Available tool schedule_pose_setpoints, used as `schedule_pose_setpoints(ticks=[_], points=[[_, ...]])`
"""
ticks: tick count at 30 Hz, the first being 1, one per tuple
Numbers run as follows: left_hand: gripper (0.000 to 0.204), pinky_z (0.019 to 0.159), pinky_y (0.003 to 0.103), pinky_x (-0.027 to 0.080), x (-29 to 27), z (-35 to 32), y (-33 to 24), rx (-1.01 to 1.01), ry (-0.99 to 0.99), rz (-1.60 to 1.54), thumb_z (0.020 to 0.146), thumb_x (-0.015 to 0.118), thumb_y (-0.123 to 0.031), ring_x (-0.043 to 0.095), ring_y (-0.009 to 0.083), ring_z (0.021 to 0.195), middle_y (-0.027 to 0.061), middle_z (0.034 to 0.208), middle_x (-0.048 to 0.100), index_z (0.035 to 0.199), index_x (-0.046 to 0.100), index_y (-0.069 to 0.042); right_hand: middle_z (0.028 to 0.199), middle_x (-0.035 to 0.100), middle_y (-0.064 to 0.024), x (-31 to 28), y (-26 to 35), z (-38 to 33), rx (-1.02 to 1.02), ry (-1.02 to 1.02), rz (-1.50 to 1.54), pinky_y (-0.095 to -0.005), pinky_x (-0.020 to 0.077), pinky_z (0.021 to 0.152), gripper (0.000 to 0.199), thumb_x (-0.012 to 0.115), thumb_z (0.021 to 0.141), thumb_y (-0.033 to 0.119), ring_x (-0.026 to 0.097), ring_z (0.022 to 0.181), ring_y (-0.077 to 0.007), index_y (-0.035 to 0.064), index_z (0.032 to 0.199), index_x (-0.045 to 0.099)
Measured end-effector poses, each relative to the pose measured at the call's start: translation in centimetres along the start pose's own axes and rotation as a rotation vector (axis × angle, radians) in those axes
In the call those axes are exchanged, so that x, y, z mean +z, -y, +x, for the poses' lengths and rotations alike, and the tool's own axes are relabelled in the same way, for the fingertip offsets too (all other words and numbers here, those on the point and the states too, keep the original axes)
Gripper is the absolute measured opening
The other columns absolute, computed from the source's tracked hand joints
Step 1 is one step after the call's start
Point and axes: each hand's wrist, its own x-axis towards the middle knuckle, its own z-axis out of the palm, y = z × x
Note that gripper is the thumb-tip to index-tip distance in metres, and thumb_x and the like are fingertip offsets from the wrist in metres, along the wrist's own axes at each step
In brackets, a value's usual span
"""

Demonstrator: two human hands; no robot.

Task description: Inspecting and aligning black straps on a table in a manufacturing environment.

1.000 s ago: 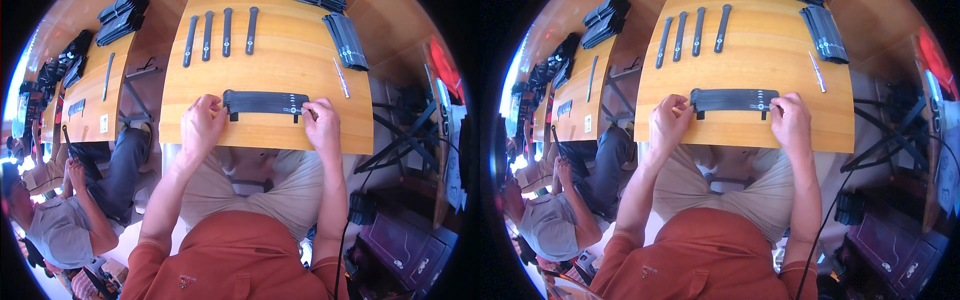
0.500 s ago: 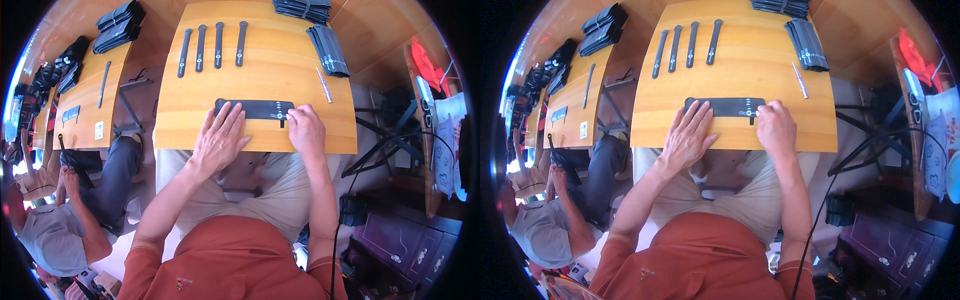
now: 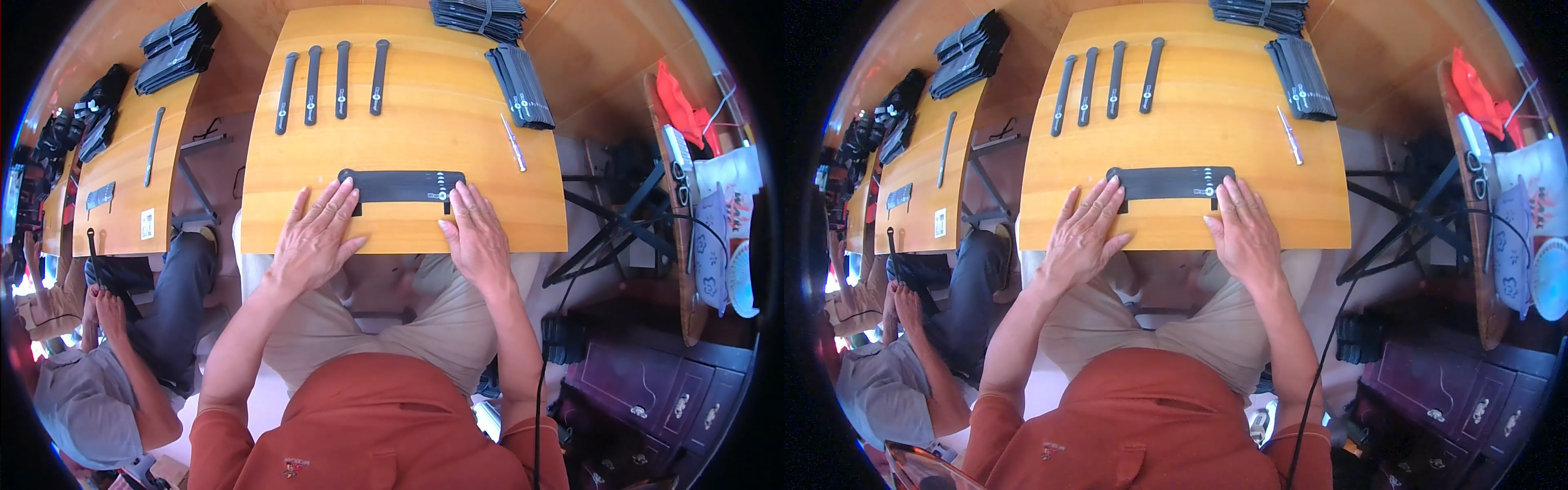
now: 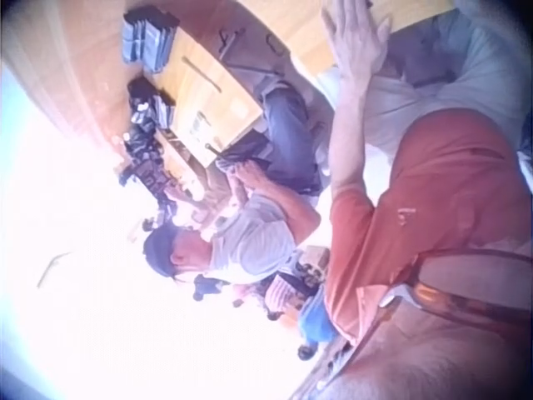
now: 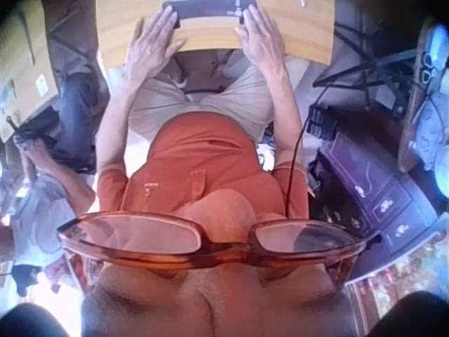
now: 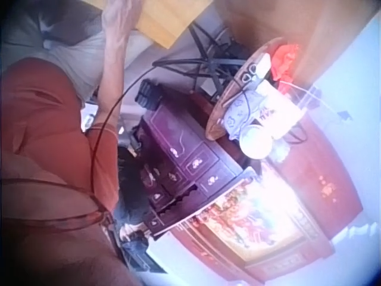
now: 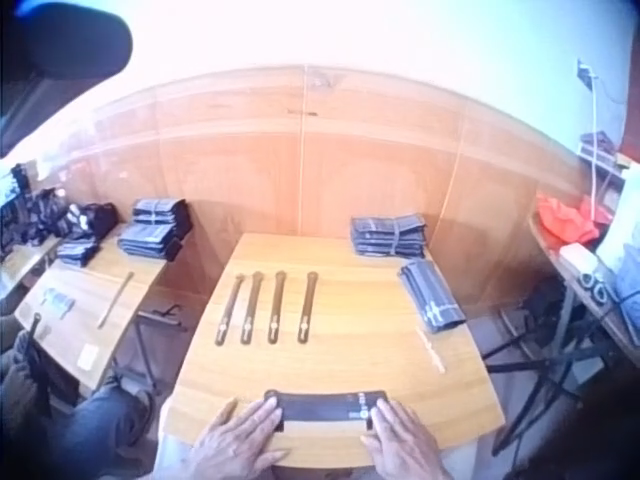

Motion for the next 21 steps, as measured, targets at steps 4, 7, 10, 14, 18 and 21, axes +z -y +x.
schedule_pose_setpoints(ticks=[4,7,10,14,18,21], points=[[0.068,0.128,0.050,0.019,0.0,-0.4,0.6,0.012,0.008,-0.019,0.103,0.054,-0.049,0.034,0.0253,0.154,0.0119,0.164,0.041,0.153,0.047,-0.003,0.130,0.068,-0.0184,-1.4,0.6,2.2,-0.039,-0.047,-0.050,-0.0471,0.0452,0.109,0.037,0.067,0.098,0.026,0.059,0.127,-0.0366,-0.0014,0.121,0.069],[0.068,0.128,0.050,0.018,0.1,-0.4,0.6,0.020,-0.007,0.000,0.104,0.053,-0.049,0.034,0.0257,0.154,0.0126,0.163,0.042,0.153,0.047,-0.003,0.114,0.073,-0.0155,-1.3,1.7,5.8,-0.014,-0.147,0.038,-0.0463,0.0515,0.096,0.025,0.070,0.094,0.022,0.065,0.110,-0.0346,-0.0004,0.107,0.072],[0.068,0.128,0.051,0.018,0.1,-0.7,0.5,0.022,-0.019,0.015,0.104,0.053,-0.050,0.035,0.0257,0.154,0.0129,0.163,0.042,0.153,0.047,-0.003,0.105,0.074,-0.0128,0.9,3.1,11.2,0.010,-0.238,0.121,-0.0442,0.0551,0.086,0.019,0.074,0.091,0.019,0.067,0.102,-0.0329,0.0026,0.102,0.073],[0.068,0.127,0.052,0.021,0.1,-0.6,0.5,0.029,-0.027,0.004,0.103,0.054,-0.049,0.037,0.0254,0.153,0.0129,0.163,0.042,0.152,0.048,-0.003,0.107,0.072,-0.0137,3.5,5.3,17.5,0.090,-0.125,0.075,-0.0464,0.0559,0.086,0.027,0.074,0.091,0.026,0.067,0.100,-0.0347,0.0032,0.106,0.074],[0.068,0.126,0.052,0.022,0.1,-0.7,0.6,0.028,-0.037,-0.018,0.102,0.056,-0.049,0.037,0.0247,0.153,0.0121,0.162,0.043,0.152,0.050,-0.004,0.113,0.071,-0.0173,5.0,5.5,20.3,0.125,-0.066,-0.021,-0.0495,0.0564,0.088,0.033,0.073,0.092,0.033,0.069,0.104,-0.0369,0.0044,0.107,0.076],[0.069,0.127,0.052,0.022,0.2,-0.8,0.7,0.022,-0.047,-0.026,0.102,0.056,-0.050,0.037,0.0246,0.153,0.0116,0.163,0.043,0.152,0.049,-0.004,0.105,0.070,-0.0193,5.3,4.0,21.1,0.157,0.038,-0.171,-0.0503,0.0573,0.085,0.028,0.064,0.097,0.028,0.070,0.099,-0.0367,0.0040,0.102,0.078]])
